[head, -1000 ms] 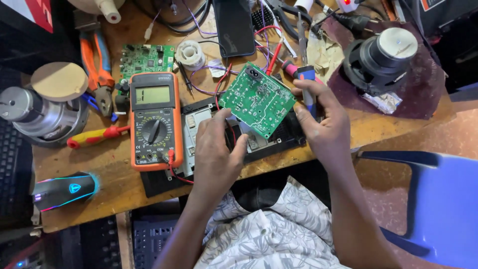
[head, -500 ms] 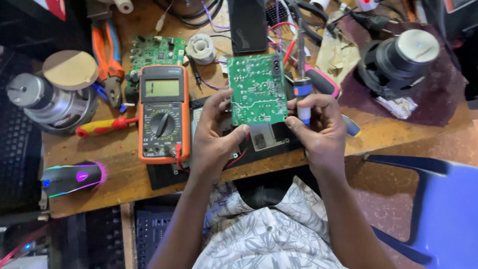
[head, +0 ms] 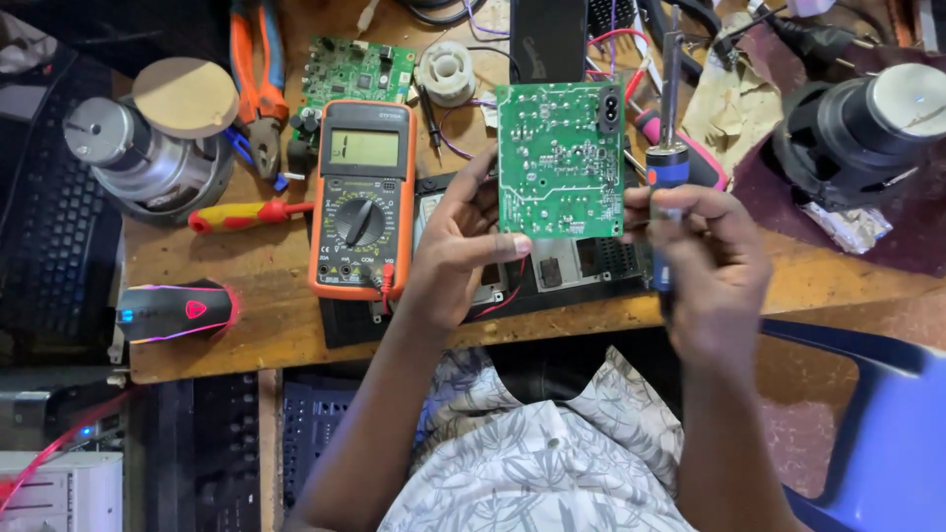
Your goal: Soldering components onto a printed circuit board and testing the connections with a digital multimeter.
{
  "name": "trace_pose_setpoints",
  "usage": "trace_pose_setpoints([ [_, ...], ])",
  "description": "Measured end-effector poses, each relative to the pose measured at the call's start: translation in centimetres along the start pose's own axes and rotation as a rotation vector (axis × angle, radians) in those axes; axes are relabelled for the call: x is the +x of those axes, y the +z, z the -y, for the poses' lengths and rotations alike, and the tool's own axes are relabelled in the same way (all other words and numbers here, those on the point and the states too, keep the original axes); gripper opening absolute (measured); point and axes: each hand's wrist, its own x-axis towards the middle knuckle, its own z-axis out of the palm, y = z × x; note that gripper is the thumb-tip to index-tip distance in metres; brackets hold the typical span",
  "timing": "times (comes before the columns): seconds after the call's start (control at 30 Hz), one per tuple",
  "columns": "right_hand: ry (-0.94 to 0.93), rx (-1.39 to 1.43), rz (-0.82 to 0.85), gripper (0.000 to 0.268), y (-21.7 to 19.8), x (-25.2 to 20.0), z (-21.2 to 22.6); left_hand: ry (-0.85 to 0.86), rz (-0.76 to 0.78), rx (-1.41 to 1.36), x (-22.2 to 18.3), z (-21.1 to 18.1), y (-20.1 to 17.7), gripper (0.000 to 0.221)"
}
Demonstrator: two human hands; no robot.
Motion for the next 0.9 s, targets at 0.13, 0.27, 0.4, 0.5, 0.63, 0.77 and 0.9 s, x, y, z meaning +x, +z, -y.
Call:
trace_pose_setpoints([
  [0.13, 0.16, 0.251, 0.085, 0.037, -4.6, -1.3, 0.7, -0.079, -0.13, 0.015, 0.1, -0.1, 0.6, 0.093],
  [0.27, 0.014, 0.401, 0.167, 0.08, -10.3, -4.5, -2.8, -0.103, -0.153, -0.001, 0.3, 0.1, 0.5, 0.089],
  [0.4, -0.11, 0.03, 0.097, 0.041, -3.5, -4.7, 3.5, -0.105, -0.166, 0.036, 0.0, 0.4, 0.6, 0.086],
  [0.5, 0.031, 0.111, -0.109, 0.034, -2.1, -5.7, 4.0, -0.093, -0.171, 0.157, -0.2, 0.7, 1.1, 0.079],
  [0.63, 0.138, 0.106, -0.201, 0.027, -2.8, -5.9, 1.5, -0.002, -0.153, 0.301, -0.5, 0.8, 2.4, 0.067],
  [0.77, 0.178, 0.287, -0.259, 0.029, -3.9, -5.4, -0.5, 0.048, -0.254, 0.502, -1.0, 0.8, 3.5, 0.051],
  [0.9, 0.136, 0.253, -0.117, 0.026, -4.8, -3.3, -1.2, 0.105, -0.314, 0.63, -1.1, 1.2, 4.1, 0.045],
])
